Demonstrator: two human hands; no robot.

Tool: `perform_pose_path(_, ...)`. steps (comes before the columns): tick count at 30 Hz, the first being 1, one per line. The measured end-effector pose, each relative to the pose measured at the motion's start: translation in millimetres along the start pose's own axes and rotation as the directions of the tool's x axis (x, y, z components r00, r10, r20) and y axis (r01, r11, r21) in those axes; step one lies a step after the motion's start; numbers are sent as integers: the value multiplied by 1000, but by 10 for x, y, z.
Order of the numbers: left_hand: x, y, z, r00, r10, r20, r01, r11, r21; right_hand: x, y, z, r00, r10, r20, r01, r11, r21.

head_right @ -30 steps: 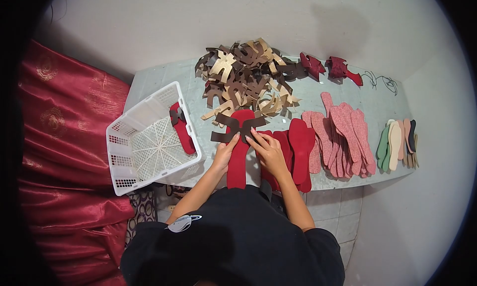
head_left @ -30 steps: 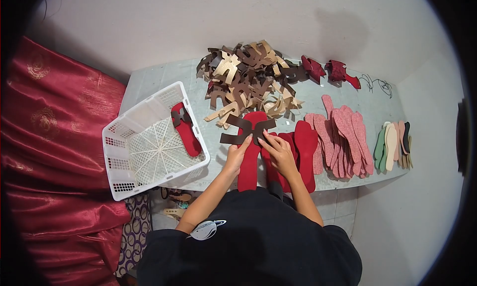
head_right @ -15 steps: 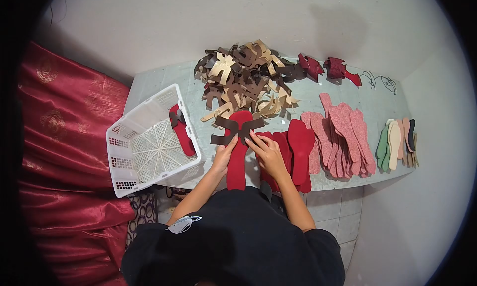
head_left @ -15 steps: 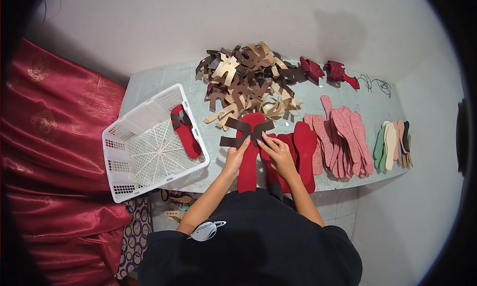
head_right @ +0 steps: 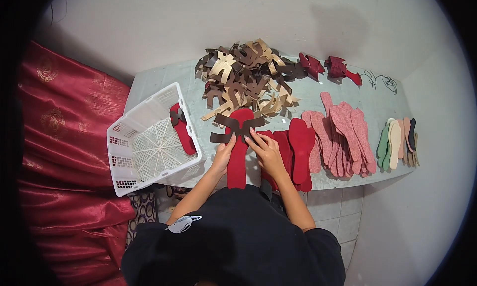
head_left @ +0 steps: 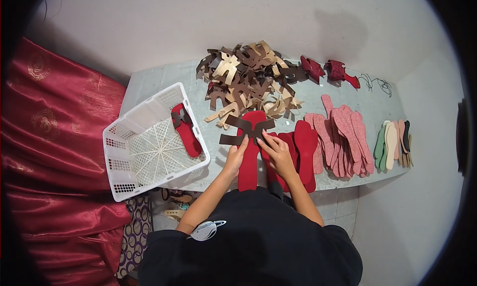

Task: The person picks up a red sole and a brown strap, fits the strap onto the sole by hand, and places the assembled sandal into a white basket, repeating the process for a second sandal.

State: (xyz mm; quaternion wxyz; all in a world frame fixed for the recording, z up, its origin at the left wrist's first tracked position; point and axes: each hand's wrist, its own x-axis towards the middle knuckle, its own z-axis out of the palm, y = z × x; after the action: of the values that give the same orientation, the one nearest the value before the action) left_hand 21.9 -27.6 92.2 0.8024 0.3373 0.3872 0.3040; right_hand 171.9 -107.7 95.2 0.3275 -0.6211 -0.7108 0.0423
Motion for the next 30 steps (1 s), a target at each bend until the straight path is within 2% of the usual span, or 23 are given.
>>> perform_pose_path(2,-10,-10,-3,1000,-20,11,20,1000,23,2,-13,-6,1000,9,-30,-9,1000,-7)
perform_pose_path(4,-3,-40,17,994,106,19,-107,994,37,-13,-8,1,1000,15,-18,-15,1000,-4)
perform_pose_path(8,39,-109,-3,977,211,1,-210,975,69,-25,-30,4,999,40,33,-38,998,-47)
perform_pose_path(10,91,-118,-32,913,407,4,-391,874,289,-4,-52,23,998,52,47,-51,998,-29)
perform_pose_path(11,115,-121,-48,913,407,4,-391,874,288,4,-59,28,996,65,60,-65,998,-12)
perform_pose_path(13,142,-66,-47,800,600,18,-483,626,612,-3,-48,61,996,71,61,-72,997,27)
perform_pose_path(14,149,-44,-44,800,600,17,-483,626,612,-11,-45,75,995,77,61,-81,995,66)
perform_pose_path(16,93,69,22,616,775,141,-493,240,836,-36,-41,69,993,100,66,-106,990,90)
perform_pose_path(18,85,116,14,645,744,171,-460,200,865,-90,6,92,989,124,76,-133,984,115)
perform_pose_path(21,247,-85,-195,528,770,359,-436,-117,892,-209,132,176,983,181,37,-184,945,270)
perform_pose_path(22,277,-168,-270,531,770,355,-433,-113,894,-245,143,185,983,181,42,-185,945,271)
perform_pose_path(24,317,-314,-408,574,696,433,-442,-183,878,-310,170,218,956,276,98,-293,905,310)
perform_pose_path(25,295,-381,-518,588,579,565,-328,-468,821,-341,189,238,949,290,123,-314,896,314)
perform_pose_path(26,309,-461,-596,592,580,560,-325,-464,824,-369,208,262,949,289,130,-315,895,314)
perform_pose_path(28,368,-678,-778,663,490,566,-413,-391,822,-430,232,306,940,290,181,-335,888,314)
perform_pose_path(30,388,-779,-955,676,456,579,-404,-428,809,-469,236,353,944,278,179,-322,898,301)
